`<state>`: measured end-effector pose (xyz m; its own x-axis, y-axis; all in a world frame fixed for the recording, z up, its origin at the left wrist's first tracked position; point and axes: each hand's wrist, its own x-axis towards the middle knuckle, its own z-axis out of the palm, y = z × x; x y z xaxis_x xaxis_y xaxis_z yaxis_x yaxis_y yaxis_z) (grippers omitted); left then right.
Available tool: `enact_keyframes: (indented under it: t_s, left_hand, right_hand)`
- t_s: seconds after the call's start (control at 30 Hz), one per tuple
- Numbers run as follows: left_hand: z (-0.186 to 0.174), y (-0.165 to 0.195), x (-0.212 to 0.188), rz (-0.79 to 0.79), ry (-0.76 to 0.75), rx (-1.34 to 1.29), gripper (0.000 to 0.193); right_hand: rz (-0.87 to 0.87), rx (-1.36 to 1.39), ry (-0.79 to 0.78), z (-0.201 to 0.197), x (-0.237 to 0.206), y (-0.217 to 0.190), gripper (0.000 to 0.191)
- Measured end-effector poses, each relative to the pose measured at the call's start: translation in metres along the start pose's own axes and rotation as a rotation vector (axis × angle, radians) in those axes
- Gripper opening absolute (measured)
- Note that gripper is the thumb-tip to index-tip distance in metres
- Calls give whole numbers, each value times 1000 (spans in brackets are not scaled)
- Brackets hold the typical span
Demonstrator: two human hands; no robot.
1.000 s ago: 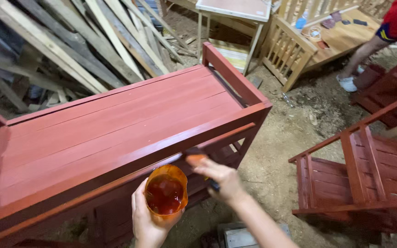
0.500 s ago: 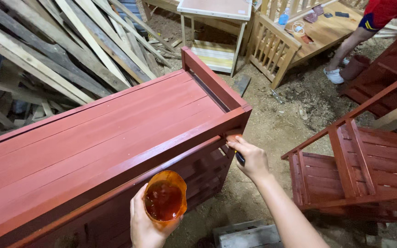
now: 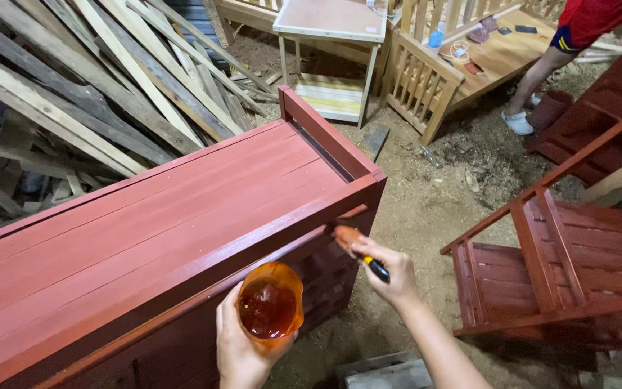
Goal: The person holds a cup of reddish-orange wood stain in one hand and a brush in the other, dipping the brush into the stain and brushing it onto a red wooden furniture frame. They coat the side rails and edges first, then lay the piece flat and brush stain across the top slats, working the liquid into the wood surface.
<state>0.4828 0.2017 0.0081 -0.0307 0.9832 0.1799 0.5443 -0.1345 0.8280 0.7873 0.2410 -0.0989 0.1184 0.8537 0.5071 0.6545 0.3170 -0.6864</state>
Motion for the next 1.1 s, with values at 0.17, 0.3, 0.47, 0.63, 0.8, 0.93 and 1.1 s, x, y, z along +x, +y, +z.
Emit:
enact_keyframes:
  t_s: [0.17,0.3,0.47,0.63,0.8,0.93,1.1]
  left_hand:
    - [-7,4,-1,-9,-22,-32,113]
    - [-21,5,-4,47,-36,-13,109]
    - [-44,6,-9,88,-73,29,107]
    - [-62,8,-11,106,-130,67,106]
    - [-70,14,-18,159,-127,61,110]
    - [-71,16,-22,192,-122,123,115]
    - [-70,14,-29,208,-109,197,115]
  right_hand:
    - [424,305,89,-15,-39,-43,28]
    - [1007,270,263,-42,-58,-91,33]
    - [501,465,376,-81,-47,-155,30]
    - [380,503,154,-110,-36,-225,31]
    - [-8,261,-170,-98,-17,-270,31]
    - [-12,109,-270,-81,-11,-293,30]
    - [-72,85,-314,-70,-9,-305,27]
